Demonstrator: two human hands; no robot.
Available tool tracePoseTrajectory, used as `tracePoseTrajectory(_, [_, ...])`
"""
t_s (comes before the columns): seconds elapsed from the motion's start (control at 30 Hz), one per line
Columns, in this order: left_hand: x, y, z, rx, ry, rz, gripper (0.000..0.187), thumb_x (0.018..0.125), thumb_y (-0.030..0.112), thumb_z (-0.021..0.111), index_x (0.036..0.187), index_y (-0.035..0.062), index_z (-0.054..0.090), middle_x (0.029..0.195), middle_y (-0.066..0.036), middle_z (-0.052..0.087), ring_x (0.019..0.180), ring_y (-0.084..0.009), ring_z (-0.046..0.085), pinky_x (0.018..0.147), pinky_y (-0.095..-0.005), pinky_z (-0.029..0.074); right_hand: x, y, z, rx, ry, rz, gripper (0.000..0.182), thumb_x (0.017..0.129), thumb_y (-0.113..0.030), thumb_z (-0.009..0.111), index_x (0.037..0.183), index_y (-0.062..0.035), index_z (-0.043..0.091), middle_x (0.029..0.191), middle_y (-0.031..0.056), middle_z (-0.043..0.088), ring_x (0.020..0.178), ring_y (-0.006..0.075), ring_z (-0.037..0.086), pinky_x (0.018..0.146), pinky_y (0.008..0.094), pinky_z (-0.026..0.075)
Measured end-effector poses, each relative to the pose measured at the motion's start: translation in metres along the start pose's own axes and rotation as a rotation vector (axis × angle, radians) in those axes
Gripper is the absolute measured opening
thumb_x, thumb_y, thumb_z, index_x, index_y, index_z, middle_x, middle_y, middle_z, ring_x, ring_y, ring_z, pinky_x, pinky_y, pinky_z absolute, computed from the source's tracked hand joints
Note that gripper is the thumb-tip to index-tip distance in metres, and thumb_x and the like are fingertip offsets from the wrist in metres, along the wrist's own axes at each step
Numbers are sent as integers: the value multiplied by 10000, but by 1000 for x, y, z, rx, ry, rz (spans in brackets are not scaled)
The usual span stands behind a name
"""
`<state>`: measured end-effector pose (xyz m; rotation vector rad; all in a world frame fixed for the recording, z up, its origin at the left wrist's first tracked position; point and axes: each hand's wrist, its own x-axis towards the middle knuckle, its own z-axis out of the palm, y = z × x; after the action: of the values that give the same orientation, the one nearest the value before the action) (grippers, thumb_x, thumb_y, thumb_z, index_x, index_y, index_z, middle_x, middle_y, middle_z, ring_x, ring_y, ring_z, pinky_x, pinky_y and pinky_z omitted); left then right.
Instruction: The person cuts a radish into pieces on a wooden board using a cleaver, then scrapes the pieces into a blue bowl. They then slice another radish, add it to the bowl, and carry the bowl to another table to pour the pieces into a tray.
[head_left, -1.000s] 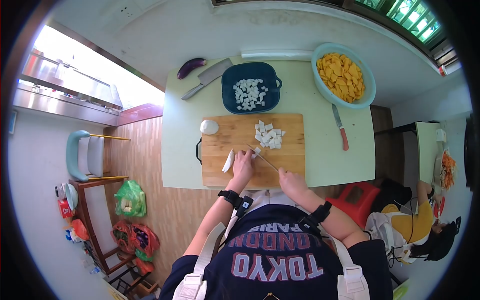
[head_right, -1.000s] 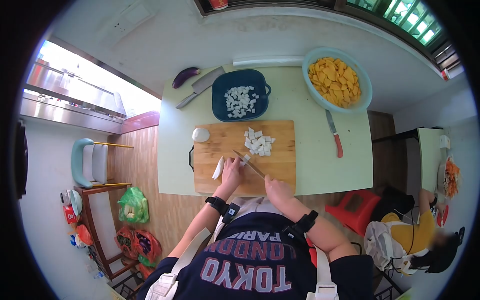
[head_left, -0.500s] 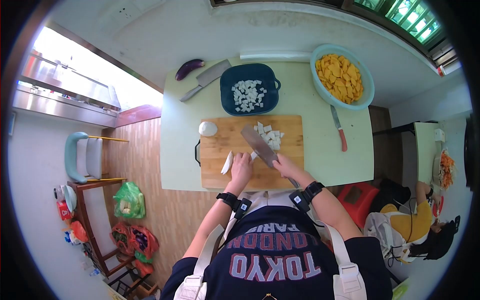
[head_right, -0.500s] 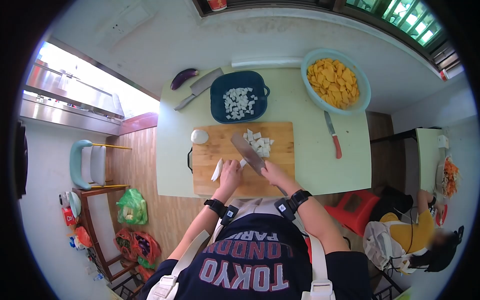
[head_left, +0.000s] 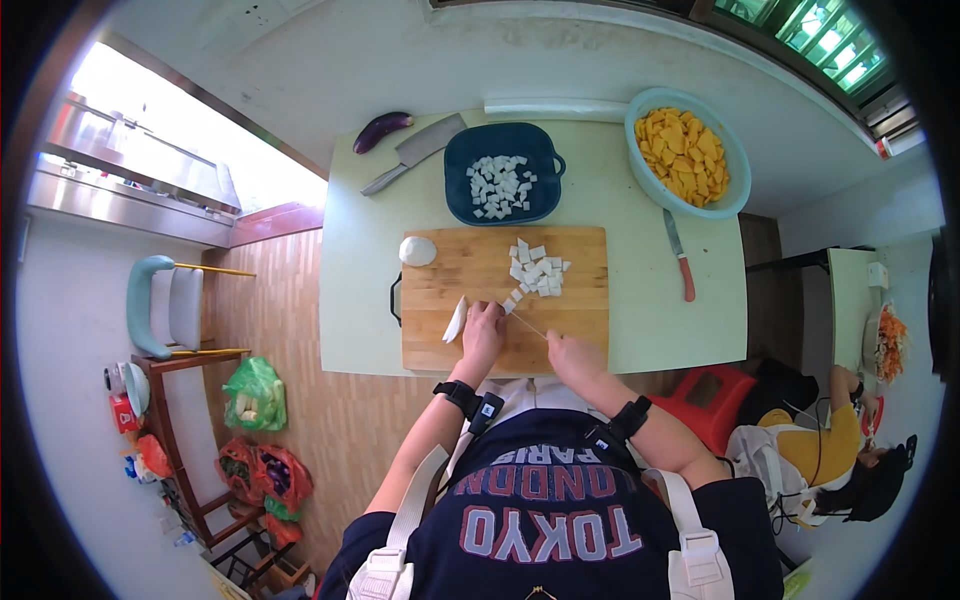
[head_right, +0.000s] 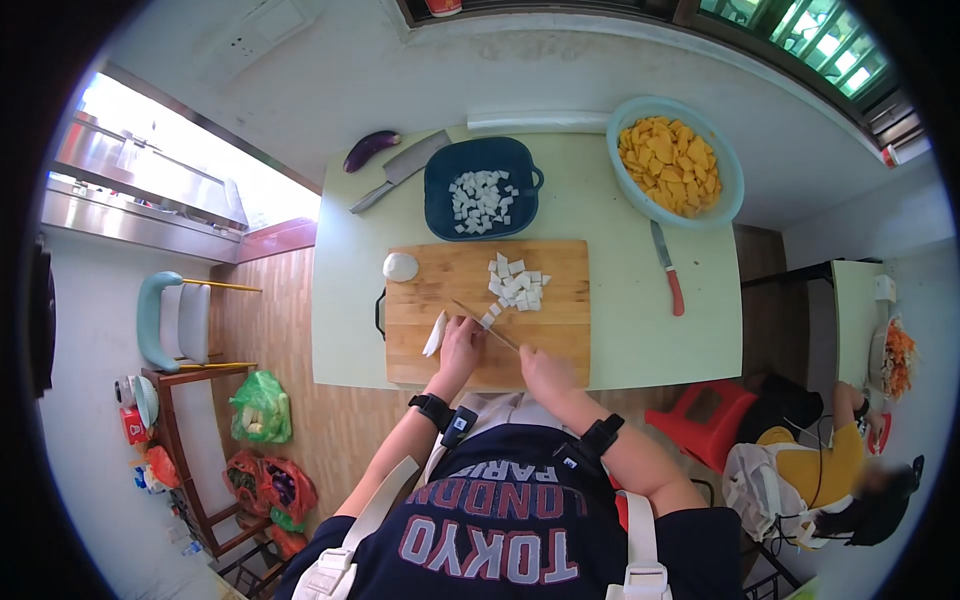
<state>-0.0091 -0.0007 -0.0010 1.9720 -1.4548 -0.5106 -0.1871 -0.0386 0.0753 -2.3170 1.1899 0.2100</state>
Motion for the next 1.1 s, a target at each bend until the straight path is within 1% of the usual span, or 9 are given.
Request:
tracePoseTrajectory(0.23, [0,-1,0,-22,21,3,96,717,38,596,803,41,555,837,-145,523,822,-329,515,702,-401,442,7,-7,0,33,-79,-9,94,805,-78,431,861,-6,452,698,195,613,657,339,624,550,436,497])
tracePoseTrajectory(0.43, [1,-1,-2,-39,26,12,89,707,36,600,785,40,558,819,-143,531,814,-330,521,694,-405,443,24,-3,15,72,-23,-41,96,802,-70,427,849,10,451,687,207,607,660,353,618,553,445,494])
tracePoseTrajectory(0.5, [1,-3,-1,-45,27,17,83,706,36,600,778,42,559,813,-141,533,812,-329,523,692,-407,444,25,0,17,110,-10,-52,149,800,-69,403,905,28,445,652,218,593,622,371,603,530,473,472])
tracePoseTrajectory(0.73, [0,-5,3,-63,26,-5,73,701,47,607,757,47,560,804,-129,536,802,-325,529,688,-407,445,38,-6,26,144,19,-61,156,791,-71,416,908,25,452,652,219,593,618,376,599,524,471,472])
tracePoseTrajectory(0.8, [0,-5,0,-56,29,5,80,701,48,607,764,45,557,806,-127,534,806,-323,528,689,-405,444,47,-4,31,179,19,-34,144,801,-84,434,885,31,460,684,231,597,673,380,604,570,464,481])
tracePoseTrajectory(0.87, [-1,-4,-1,-75,-36,-59,101,703,42,602,788,37,547,817,-132,531,821,-327,522,704,-401,439,53,8,38,261,40,-39,152,814,-103,438,887,28,459,679,234,592,660,393,593,565,476,471])
tracePoseTrajectory(0.93, [-2,-4,-1,-46,-18,-5,116,707,46,609,803,26,547,825,-138,533,794,-322,533,690,-387,447,55,25,50,341,60,-46,162,826,-122,442,890,25,459,673,238,586,648,407,582,560,487,462])
tracePoseTrajectory(1.0, [-2,-7,-3,-9,3,45,133,711,51,616,819,15,547,833,-144,535,767,-318,544,677,-374,456,52,33,56,431,232,-75,189,847,-169,452,900,13,452,651,231,577,607,425,559,543,503,442])
tracePoseTrajectory(1.1, [5,-6,0,4,11,87,140,715,44,613,831,9,542,840,-146,535,776,-316,544,688,-368,453,32,38,41,401,159,-35,193,854,-191,462,890,-3,442,642,216,576,580,420,552,525,501,432])
